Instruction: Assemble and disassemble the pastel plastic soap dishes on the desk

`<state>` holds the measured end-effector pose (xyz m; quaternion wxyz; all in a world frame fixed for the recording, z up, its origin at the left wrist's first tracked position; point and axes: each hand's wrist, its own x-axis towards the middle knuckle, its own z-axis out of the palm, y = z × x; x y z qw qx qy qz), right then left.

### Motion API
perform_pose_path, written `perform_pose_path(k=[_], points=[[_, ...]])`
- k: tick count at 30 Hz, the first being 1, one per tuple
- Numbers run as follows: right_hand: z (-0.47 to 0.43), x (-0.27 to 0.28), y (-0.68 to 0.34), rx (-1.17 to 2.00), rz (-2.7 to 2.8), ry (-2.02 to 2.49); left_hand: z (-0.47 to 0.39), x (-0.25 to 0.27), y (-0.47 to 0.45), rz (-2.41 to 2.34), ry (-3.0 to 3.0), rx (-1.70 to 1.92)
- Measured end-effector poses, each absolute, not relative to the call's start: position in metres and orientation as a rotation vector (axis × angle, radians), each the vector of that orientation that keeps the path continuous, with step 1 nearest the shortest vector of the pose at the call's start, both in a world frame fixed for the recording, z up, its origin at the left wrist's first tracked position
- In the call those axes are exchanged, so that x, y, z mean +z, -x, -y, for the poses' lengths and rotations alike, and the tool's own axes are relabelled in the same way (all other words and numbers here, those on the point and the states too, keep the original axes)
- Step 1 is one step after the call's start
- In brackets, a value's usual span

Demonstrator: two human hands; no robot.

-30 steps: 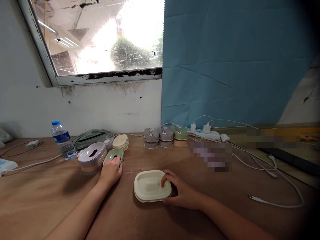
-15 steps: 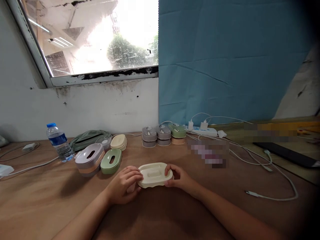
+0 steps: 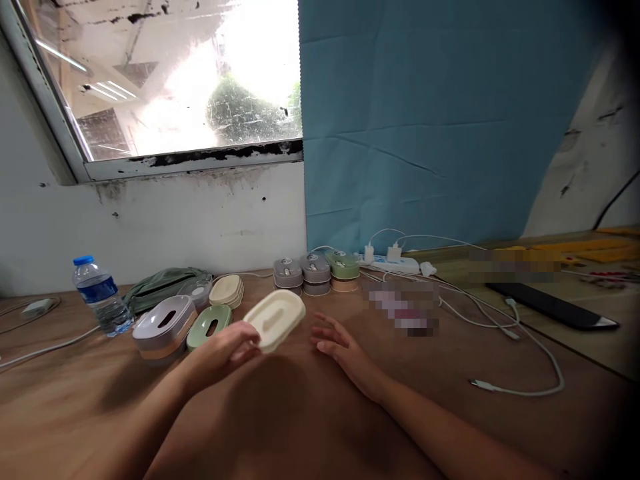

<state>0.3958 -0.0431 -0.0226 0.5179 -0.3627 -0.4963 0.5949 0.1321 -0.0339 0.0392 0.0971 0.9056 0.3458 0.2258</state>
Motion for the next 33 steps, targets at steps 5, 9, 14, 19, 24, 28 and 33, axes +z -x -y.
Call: perform_pose_path(k=[5, 9, 14, 19, 24, 28, 33], points=[[0.038, -0.029, -0.397, 1.447, 1.144, 0.875, -0.021, 0.053, -0.113, -1.429, -2.635, 0.786], [0.037, -0.031, -0.396, 1.445, 1.103, 0.872, -0.073, 0.048, -0.100, -1.630, -2.610, 0.797], [0.036, -0.029, -0.395, 1.494, 1.026, 0.866, -0.113, 0.035, -0.090, -1.821, -2.529, 0.766], [0.035, -0.027, -0.396, 1.517, 0.981, 0.848, -0.123, 0.027, -0.084, -1.874, -2.485, 0.713], [0.035, -0.026, -0.396, 1.530, 0.983, 0.852, -0.119, 0.030, -0.084, -1.844, -2.496, 0.686], [0.036, -0.024, -0.395, 1.532, 0.973, 0.851, -0.116, 0.032, -0.085, -1.813, -2.513, 0.671], [0.037, -0.023, -0.395, 1.536, 0.970, 0.845, -0.117, 0.025, -0.082, -1.834, -2.513, 0.641]])
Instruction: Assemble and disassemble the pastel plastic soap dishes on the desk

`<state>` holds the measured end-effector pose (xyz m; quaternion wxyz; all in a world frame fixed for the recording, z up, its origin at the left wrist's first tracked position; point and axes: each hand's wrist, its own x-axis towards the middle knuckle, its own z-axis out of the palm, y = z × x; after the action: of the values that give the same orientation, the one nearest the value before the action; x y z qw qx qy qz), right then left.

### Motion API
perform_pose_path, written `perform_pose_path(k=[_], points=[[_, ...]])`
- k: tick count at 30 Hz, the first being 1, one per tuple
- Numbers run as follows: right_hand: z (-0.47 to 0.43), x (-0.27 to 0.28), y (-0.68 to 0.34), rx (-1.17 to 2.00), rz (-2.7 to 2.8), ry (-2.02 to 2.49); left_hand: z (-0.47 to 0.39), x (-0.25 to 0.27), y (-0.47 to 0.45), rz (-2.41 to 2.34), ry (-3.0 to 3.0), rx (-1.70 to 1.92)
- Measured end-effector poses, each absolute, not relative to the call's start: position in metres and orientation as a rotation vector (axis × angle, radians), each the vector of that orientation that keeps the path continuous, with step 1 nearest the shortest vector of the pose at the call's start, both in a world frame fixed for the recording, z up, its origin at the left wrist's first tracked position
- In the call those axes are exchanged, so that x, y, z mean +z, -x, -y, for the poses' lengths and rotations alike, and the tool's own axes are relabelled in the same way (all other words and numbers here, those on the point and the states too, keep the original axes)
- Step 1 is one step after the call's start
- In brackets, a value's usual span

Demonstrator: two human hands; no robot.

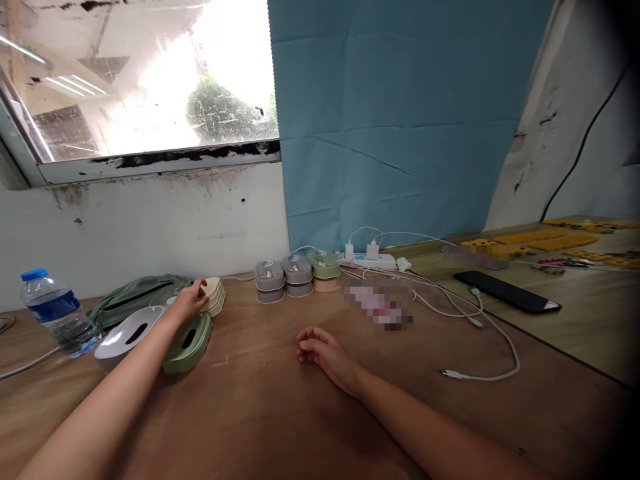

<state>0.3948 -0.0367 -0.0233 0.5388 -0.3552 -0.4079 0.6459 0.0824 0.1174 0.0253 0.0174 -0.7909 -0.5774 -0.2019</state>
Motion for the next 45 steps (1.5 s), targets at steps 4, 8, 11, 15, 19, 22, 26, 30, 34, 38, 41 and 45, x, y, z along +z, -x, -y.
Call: perform_pose_path(k=[4, 8, 11, 15, 19, 22, 26, 30, 34, 38, 41, 45], points=[[0.037, -0.024, -0.395, 1.541, 0.974, 0.847, -0.118, 0.022, -0.083, 1.807, 2.400, -0.632], [0.036, -0.024, -0.395, 1.545, 0.977, 0.847, -0.116, 0.026, -0.112, 1.776, 2.244, -0.740], [0.037, -0.024, -0.395, 1.533, 0.975, 0.846, -0.114, 0.027, -0.158, 1.628, 2.267, -0.935], [0.038, -0.023, -0.395, 1.530, 0.973, 0.846, -0.117, 0.017, -0.225, 1.468, 2.352, -1.134], [0.037, -0.026, -0.395, 1.536, 0.973, 0.843, -0.125, -0.006, -0.266, 1.578, 2.199, -1.230], [0.036, -0.029, -0.395, 1.537, 0.980, 0.844, -0.130, -0.022, -0.276, 1.607, 2.086, -1.311], [0.035, -0.029, -0.396, 1.541, 0.986, 0.853, -0.136, -0.032, -0.271, 1.409, 2.069, -1.465], [0.036, -0.028, -0.395, 1.537, 0.965, 0.841, -0.129, -0.028, -0.261, 1.175, 2.055, -1.628], [0.038, -0.028, -0.395, 1.495, 0.916, 0.844, -0.096, -0.022, -0.250, 1.087, 2.035, -1.802], [0.035, -0.030, -0.399, 1.341, 0.916, 0.910, -0.040, -0.021, -0.232, 1.119, 2.294, -1.826], [0.032, -0.032, -0.403, 1.239, 0.953, 0.979, 0.001, -0.021, -0.216, 1.228, 2.593, -1.710], [0.030, -0.031, -0.405, 1.196, 0.945, 1.004, 0.034, -0.024, -0.200, 1.321, 2.880, -1.533]])
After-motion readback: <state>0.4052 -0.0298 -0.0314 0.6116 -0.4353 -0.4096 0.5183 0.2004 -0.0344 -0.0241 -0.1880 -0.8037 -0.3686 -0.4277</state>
